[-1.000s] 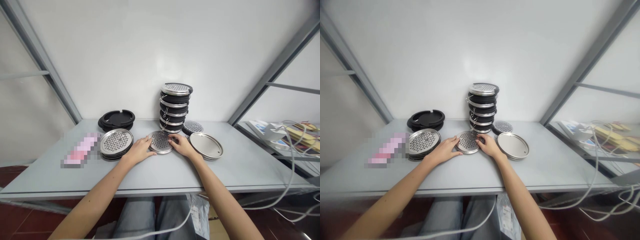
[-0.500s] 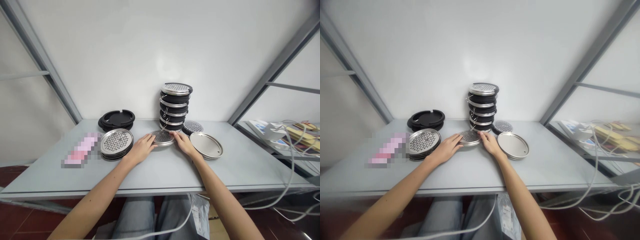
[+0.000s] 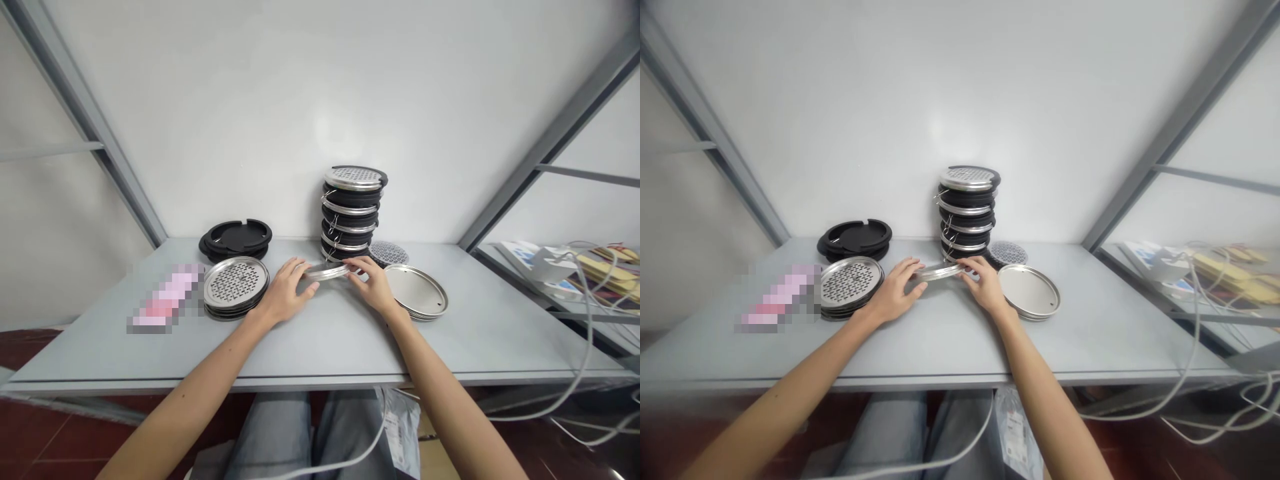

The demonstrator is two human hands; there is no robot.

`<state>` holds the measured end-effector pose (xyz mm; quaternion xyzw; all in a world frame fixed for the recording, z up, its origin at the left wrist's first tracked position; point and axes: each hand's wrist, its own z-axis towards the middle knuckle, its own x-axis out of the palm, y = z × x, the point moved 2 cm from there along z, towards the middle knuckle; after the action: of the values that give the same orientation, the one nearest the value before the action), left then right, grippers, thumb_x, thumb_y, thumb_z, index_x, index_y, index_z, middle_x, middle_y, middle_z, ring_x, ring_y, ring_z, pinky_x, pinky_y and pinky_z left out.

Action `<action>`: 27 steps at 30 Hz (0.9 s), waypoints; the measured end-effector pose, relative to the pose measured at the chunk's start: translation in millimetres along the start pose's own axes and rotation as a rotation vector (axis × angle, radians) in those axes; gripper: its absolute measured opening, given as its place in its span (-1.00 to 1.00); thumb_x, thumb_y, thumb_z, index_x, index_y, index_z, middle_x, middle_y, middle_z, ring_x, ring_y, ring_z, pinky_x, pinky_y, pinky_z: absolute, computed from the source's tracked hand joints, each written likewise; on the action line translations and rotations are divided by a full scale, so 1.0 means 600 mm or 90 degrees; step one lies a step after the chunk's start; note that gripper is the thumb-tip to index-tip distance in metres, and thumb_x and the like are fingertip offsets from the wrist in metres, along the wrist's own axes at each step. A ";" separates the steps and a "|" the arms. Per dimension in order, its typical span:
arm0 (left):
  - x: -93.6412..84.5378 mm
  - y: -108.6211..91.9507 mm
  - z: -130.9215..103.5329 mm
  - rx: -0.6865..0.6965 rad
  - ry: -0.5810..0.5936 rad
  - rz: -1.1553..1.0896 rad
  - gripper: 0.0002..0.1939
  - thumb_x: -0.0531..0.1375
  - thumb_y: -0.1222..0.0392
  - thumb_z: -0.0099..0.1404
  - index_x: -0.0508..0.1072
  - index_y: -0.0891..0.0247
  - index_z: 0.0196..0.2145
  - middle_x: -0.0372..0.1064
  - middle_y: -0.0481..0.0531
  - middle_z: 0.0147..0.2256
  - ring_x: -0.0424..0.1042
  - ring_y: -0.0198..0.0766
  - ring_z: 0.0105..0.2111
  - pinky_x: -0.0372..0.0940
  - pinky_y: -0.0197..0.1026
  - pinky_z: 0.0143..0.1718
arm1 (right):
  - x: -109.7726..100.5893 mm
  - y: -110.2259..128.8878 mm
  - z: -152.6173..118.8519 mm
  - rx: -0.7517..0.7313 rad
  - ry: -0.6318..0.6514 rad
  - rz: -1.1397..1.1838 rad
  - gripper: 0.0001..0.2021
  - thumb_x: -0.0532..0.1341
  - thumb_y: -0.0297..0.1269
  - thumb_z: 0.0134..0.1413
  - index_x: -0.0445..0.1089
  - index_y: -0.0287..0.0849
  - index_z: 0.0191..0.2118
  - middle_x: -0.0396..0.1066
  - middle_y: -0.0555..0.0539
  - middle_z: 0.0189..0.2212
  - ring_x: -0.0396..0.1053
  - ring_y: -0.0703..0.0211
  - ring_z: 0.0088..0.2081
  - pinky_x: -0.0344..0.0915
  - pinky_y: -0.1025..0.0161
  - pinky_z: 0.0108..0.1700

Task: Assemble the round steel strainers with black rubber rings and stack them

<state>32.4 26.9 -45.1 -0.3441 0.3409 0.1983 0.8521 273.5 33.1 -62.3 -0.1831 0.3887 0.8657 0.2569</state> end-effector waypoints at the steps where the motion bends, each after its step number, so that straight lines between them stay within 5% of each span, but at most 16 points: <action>1: 0.001 -0.001 0.000 0.017 -0.009 0.014 -0.56 0.17 0.04 0.30 0.35 0.31 0.06 0.25 0.24 0.13 0.13 0.02 0.22 0.11 0.09 0.22 | 0.001 0.006 0.000 -0.024 -0.012 -0.016 -0.73 0.21 -0.23 0.14 0.44 -0.07 -0.03 0.39 -0.12 -0.13 0.39 0.07 -0.14 0.35 0.06 -0.04; 6: 0.001 0.004 0.002 0.063 -0.051 0.034 -0.73 0.17 0.20 0.32 0.44 0.23 -0.03 0.31 0.17 0.08 0.14 -0.01 0.21 0.13 0.12 0.21 | 0.011 0.031 -0.001 -0.063 -0.046 -0.044 -0.73 0.21 -0.22 0.14 0.44 -0.03 -0.03 0.34 -0.15 -0.03 0.31 -0.02 0.04 0.24 -0.02 0.12; 12: -0.014 -0.003 0.005 0.077 -0.108 -0.058 -0.76 0.12 0.15 0.36 0.41 0.14 -0.03 0.37 0.08 0.05 0.19 -0.07 0.19 0.15 0.11 0.20 | 0.013 0.021 0.002 0.056 -0.056 0.063 -0.43 0.32 -0.15 -0.01 0.27 -0.12 0.15 0.39 -0.19 0.05 0.32 -0.06 0.08 0.25 -0.02 0.11; 18: -0.021 -0.017 0.006 0.047 -0.146 -0.178 -0.71 0.01 0.16 0.42 0.30 0.17 0.06 0.34 0.10 0.08 0.32 -0.16 0.09 0.23 -0.06 0.14 | 0.016 0.015 0.005 0.127 -0.003 0.214 -0.67 0.33 -0.13 -0.05 0.48 -0.18 -0.16 0.47 -0.14 -0.06 0.42 0.00 -0.07 0.33 0.06 0.02; 23: -0.012 0.007 0.009 -0.039 -0.142 -0.085 -0.70 0.04 0.16 0.39 0.33 0.26 0.03 0.31 0.19 0.08 0.32 -0.10 0.09 0.23 -0.03 0.13 | -0.003 0.027 0.008 0.147 -0.052 0.311 -0.71 0.36 -0.19 -0.07 0.50 -0.17 -0.19 0.53 -0.08 -0.20 0.45 0.05 -0.17 0.36 0.10 -0.05; 27: -0.011 0.005 0.005 -0.024 -0.116 -0.037 -0.60 0.10 0.16 0.35 0.24 0.20 0.13 0.21 0.18 0.15 0.25 -0.09 0.14 0.23 -0.01 0.15 | -0.015 0.024 0.007 0.158 -0.078 0.279 -0.72 0.38 -0.17 -0.13 0.52 -0.15 -0.23 0.54 -0.04 -0.28 0.45 0.06 -0.23 0.36 0.10 -0.10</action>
<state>27.4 30.8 -40.1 -0.3503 0.2481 0.2104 0.8784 271.8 25.4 -46.9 -0.0091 0.5060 0.8559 0.1066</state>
